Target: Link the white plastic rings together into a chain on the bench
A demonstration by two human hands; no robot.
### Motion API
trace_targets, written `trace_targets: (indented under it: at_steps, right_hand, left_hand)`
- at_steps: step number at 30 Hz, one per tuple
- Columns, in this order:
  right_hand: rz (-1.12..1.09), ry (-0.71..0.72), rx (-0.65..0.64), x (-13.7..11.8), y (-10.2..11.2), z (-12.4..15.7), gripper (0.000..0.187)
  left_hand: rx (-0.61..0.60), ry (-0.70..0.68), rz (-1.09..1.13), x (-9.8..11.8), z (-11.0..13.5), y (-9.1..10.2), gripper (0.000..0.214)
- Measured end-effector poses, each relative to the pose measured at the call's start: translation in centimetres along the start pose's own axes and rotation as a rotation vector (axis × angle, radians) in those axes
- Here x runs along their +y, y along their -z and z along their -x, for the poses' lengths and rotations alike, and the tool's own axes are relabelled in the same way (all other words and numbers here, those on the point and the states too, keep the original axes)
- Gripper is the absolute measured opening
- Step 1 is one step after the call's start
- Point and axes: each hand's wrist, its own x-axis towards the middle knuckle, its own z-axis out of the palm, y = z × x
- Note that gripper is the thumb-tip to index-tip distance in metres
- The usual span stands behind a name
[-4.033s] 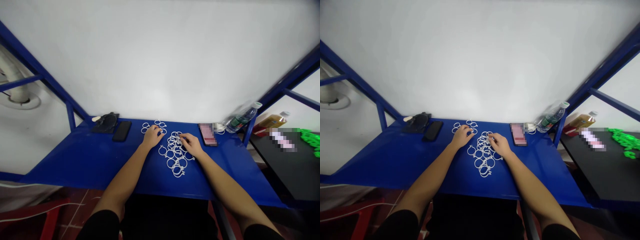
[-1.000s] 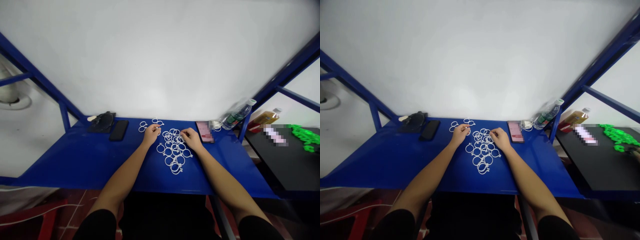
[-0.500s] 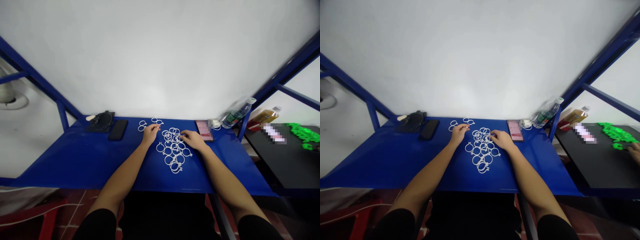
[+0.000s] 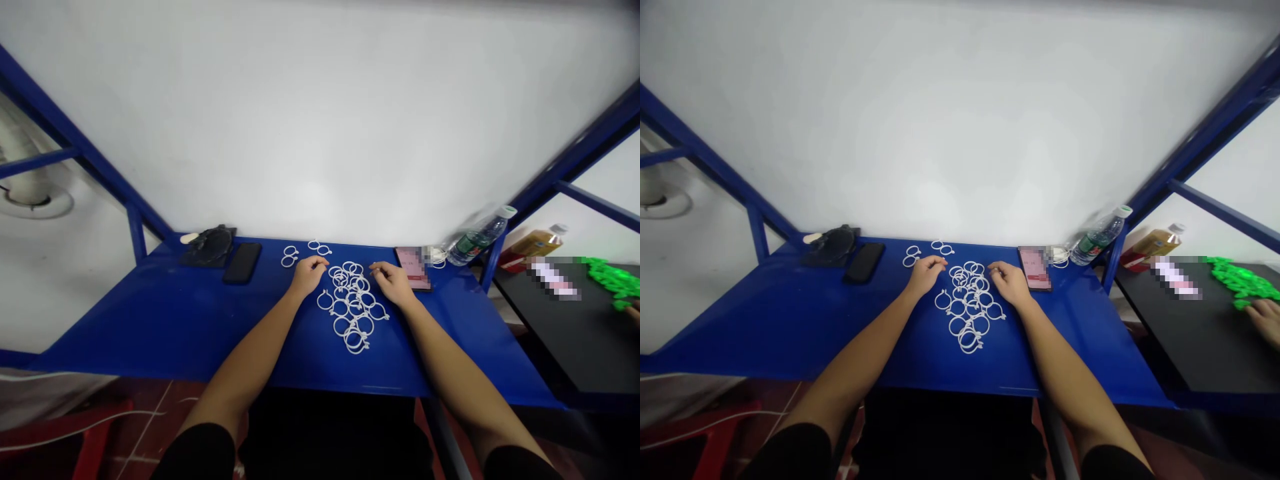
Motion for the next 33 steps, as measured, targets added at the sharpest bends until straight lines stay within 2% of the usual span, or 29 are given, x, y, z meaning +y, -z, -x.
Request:
trace_targets:
  at_steps: [6,14,19,25,30,33]
  right_hand:
    - [-0.093,-0.029,0.045,1.3,-0.4,-0.4,0.029]
    - [-0.072,0.0,0.049,0.9,-0.2,-0.5,0.029]
    - [-0.065,0.048,0.091,0.4,-0.1,-0.4,0.027]
    - [-0.154,-0.029,-0.019,0.1,-0.5,-0.1,0.032]
    - [-0.102,-0.005,-0.045,0.4,-0.6,0.0,0.041]
    - [-0.062,0.005,-0.057,0.8,-0.8,-0.2,0.041]
  left_hand:
    - [-0.047,-0.001,-0.023,-0.2,0.0,-0.1,0.023]
    - [-0.051,-0.004,-0.092,0.3,0.3,0.0,0.024]
    - [-0.106,-0.071,-0.148,0.6,0.5,-0.1,0.025]
    - [-0.134,-0.17,-0.228,0.5,0.3,0.1,0.029]
    - [-0.159,-0.168,-0.254,0.1,0.2,0.0,0.032]
    - [-0.145,-0.146,-0.181,-0.2,0.4,-0.2,0.035]
